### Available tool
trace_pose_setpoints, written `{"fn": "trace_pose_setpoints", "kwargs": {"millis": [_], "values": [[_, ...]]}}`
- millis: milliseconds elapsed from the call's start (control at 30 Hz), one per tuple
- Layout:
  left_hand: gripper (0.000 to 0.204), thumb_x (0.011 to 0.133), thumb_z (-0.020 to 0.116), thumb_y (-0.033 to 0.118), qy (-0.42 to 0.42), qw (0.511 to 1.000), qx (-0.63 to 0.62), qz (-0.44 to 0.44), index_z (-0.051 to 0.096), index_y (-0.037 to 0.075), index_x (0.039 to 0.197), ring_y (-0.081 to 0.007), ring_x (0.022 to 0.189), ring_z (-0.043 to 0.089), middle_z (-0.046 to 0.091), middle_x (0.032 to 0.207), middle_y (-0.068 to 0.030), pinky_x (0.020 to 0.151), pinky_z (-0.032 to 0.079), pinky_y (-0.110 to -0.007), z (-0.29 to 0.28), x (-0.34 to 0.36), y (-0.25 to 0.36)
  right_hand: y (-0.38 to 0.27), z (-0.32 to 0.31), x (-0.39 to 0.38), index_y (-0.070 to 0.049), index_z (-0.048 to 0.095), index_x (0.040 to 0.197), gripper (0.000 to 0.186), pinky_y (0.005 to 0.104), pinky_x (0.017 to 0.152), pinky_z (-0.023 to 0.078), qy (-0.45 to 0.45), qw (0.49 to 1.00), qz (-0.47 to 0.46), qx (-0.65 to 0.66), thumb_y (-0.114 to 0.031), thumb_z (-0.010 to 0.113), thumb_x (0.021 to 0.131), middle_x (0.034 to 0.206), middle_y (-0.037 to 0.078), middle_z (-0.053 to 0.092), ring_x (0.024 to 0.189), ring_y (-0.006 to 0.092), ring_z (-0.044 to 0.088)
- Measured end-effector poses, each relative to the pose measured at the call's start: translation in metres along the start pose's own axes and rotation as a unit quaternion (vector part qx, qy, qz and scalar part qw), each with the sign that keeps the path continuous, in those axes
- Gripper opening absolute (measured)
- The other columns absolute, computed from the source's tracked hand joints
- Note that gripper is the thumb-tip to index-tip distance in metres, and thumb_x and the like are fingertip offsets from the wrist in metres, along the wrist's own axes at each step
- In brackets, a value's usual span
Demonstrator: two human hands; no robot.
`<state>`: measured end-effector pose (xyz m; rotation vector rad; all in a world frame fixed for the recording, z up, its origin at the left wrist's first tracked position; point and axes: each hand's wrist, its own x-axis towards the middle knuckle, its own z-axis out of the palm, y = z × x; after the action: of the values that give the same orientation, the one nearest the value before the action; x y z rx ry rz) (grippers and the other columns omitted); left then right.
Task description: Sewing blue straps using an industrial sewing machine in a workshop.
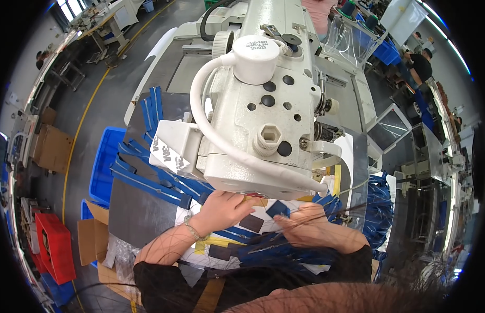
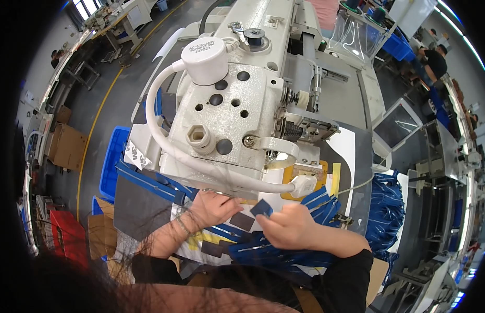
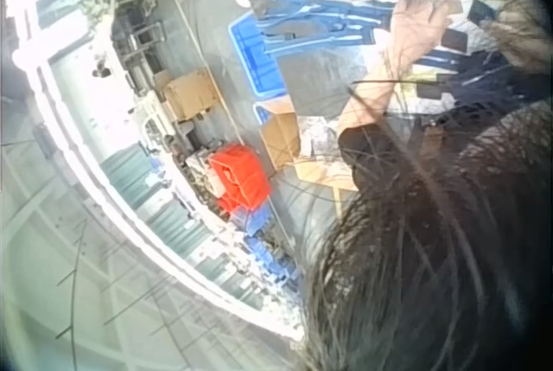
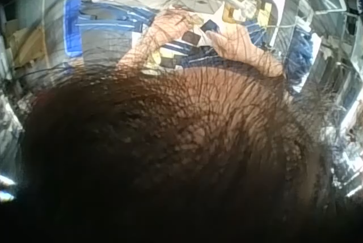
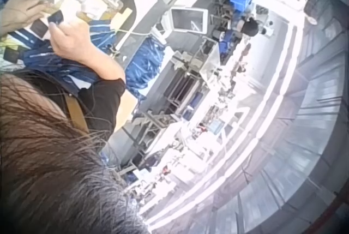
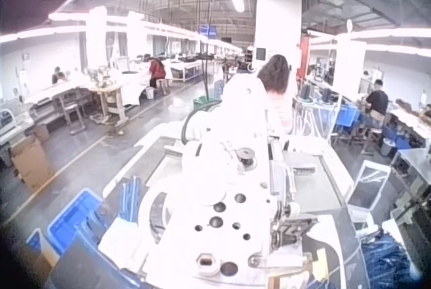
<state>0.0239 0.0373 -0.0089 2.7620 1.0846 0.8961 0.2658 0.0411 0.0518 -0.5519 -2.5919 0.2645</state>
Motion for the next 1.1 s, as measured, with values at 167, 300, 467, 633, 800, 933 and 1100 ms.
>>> {"fn": "trace_pose_setpoints", "kwargs": {"millis": [167,300,467,633,800,933,1100], "values": [[0.039,0.077,0.064,0.023,0.011,0.992,0.056,0.112,0.061,0.016,0.115,-0.0086,0.056,0.042,0.035,0.061,0.0053,0.055,0.034,-0.023,-0.020,-0.005,0.010,-0.023,-0.021,-0.006,0.000,0.066,0.077,0.016,0.0238,0.039,0.024,0.046,0.978,-0.162,0.125,-0.005,0.067,0.062,0.054,-0.004,0.029,0.043,0.0087,0.033],[0.040,0.074,0.069,0.019,0.063,0.993,-0.012,0.096,0.062,0.016,0.113,-0.0067,0.051,0.039,0.030,0.058,0.0063,0.051,0.031,-0.023,-0.020,-0.009,0.022,-0.036,-0.005,-0.007,-0.001,0.063,0.094,0.026,0.0245,0.041,0.028,0.026,0.970,-0.199,0.134,-0.008,0.063,0.069,0.058,-0.001,0.037,0.046,0.0094,0.041],[0.039,0.078,0.063,0.008,0.038,0.913,-0.401,-0.069,0.057,0.001,0.115,-0.0139,0.058,0.055,0.054,0.068,-0.0033,0.063,0.048,-0.026,-0.024,-0.013,0.013,-0.043,0.032,-0.008,-0.009,0.052,0.115,0.034,0.0323,0.047,0.045,-0.131,0.954,0.035,0.267,-0.018,0.059,0.083,0.070,0.006,0.053,0.053,0.0232,0.054],[0.043,0.084,0.054,-0.001,-0.061,0.698,-0.648,-0.298,0.050,0.005,0.126,-0.0049,0.061,0.057,0.057,0.073,-0.0002,0.057,0.046,-0.018,-0.035,-0.018,0.013,-0.041,0.042,-0.005,-0.006,0.048,0.108,0.033,0.0291,0.049,0.048,-0.143,0.941,0.084,0.294,-0.012,0.065,0.080,0.094,0.008,0.059,0.060,0.0204,0.062],[0.034,0.089,0.052,0.007,-0.046,0.638,-0.685,-0.350,0.052,0.006,0.124,-0.0041,0.066,0.056,0.056,0.079,0.0009,0.055,0.052,-0.020,-0.036,-0.013,0.006,-0.033,0.039,0.006,-0.004,0.033,0.112,0.048,0.0212,0.051,0.046,-0.113,0.760,0.296,0.568,-0.005,0.068,0.079,0.094,0.008,0.056,0.061,0.0101,0.059],[0.032,0.091,0.049,0.010,-0.113,0.680,-0.619,-0.377,0.054,0.009,0.123,-0.0015,0.059,0.049,0.055,0.068,0.0023,0.054,0.050,-0.019,-0.039,-0.011,0.011,-0.027,0.043,0.011,-0.002,0.047,0.102,0.031,0.0181,0.049,0.038,-0.188,0.699,0.357,0.591,-0.010,0.068,0.080,0.076,0.002,0.054,0.056,0.0035,0.047],[0.032,0.091,0.047,0.008,-0.116,0.737,-0.573,-0.338,0.055,0.012,0.122,-0.0040,0.052,0.045,0.065,0.087,-0.0005,0.051,0.043,-0.019,-0.042,-0.008,0.009,-0.028,0.043,0.011,0.000,0.062,0.087,0.017,0.0187,0.047,0.031,-0.203,0.731,0.331,0.562,-0.016,0.067,0.082,0.062,-0.001,0.056,0.054,0.0022,0.040]]}}
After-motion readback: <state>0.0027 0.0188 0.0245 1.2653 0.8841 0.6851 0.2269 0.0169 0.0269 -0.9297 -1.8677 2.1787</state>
